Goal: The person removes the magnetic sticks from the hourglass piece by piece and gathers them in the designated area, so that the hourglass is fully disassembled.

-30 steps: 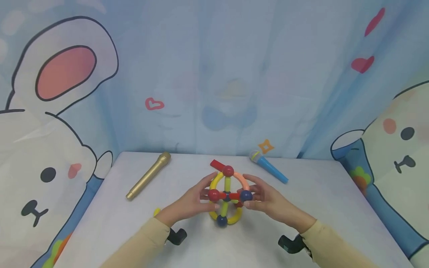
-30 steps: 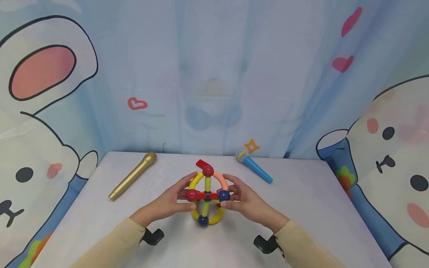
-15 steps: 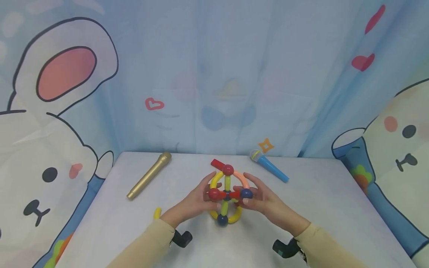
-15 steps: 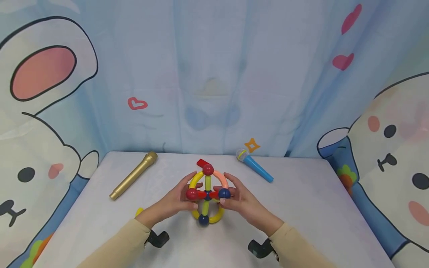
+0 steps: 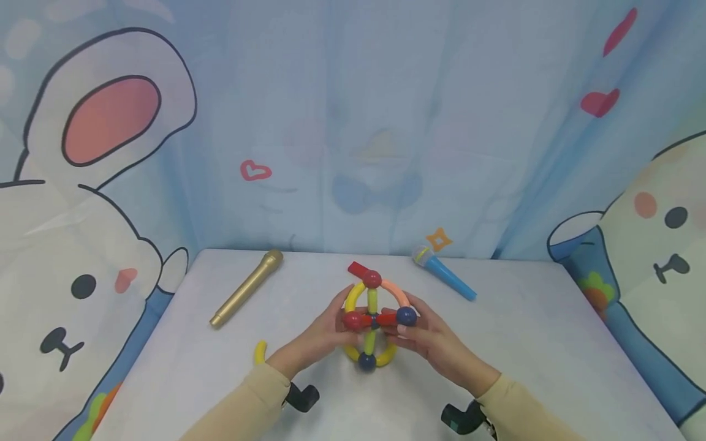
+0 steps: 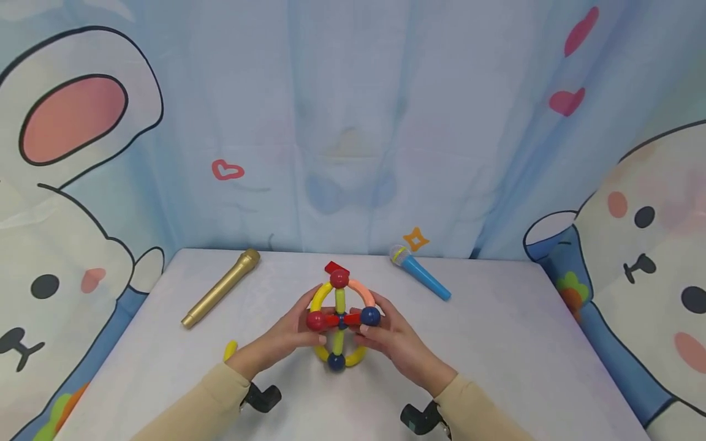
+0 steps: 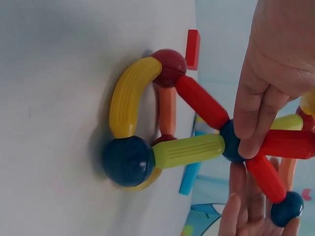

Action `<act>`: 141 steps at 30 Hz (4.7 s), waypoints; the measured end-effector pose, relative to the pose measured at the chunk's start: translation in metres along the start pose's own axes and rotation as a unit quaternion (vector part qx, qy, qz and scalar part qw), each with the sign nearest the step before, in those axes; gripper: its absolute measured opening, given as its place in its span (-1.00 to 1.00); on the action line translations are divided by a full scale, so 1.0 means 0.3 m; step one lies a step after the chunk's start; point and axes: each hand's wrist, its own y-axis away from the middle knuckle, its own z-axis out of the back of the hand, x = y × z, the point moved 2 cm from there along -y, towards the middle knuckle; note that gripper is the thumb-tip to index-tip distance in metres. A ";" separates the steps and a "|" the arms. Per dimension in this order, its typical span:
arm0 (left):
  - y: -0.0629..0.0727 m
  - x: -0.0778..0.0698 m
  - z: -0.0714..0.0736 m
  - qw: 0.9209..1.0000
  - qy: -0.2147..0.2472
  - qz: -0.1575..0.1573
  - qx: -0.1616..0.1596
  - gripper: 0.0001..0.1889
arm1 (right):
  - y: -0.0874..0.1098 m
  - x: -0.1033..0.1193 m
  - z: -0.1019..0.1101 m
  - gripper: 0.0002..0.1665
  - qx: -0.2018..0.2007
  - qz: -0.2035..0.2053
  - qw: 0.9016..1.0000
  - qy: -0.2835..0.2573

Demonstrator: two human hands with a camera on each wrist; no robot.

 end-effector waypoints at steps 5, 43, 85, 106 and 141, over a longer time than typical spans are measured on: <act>0.026 0.015 -0.017 1.000 0.006 -0.016 -0.017 0.04 | -0.013 -0.006 0.007 -0.16 0.011 0.008 1.000 -0.017; 0.037 0.057 0.046 1.000 -0.018 -0.006 0.003 -0.28 | 0.002 -0.056 -0.108 -0.20 -0.052 -0.045 0.995 -0.070; 0.032 -0.021 0.061 0.982 -0.140 -0.068 -0.111 0.08 | 0.030 0.017 -0.143 -0.52 -0.070 0.102 0.966 0.227; 0.012 -0.062 0.084 0.927 -0.337 -0.126 -0.101 -0.60 | -0.004 0.039 -0.109 -0.48 -0.021 0.111 0.965 0.238; -0.001 -0.061 0.090 0.928 -0.330 -0.143 -0.099 -0.69 | -0.039 0.052 -0.092 -0.56 0.035 0.134 0.970 0.200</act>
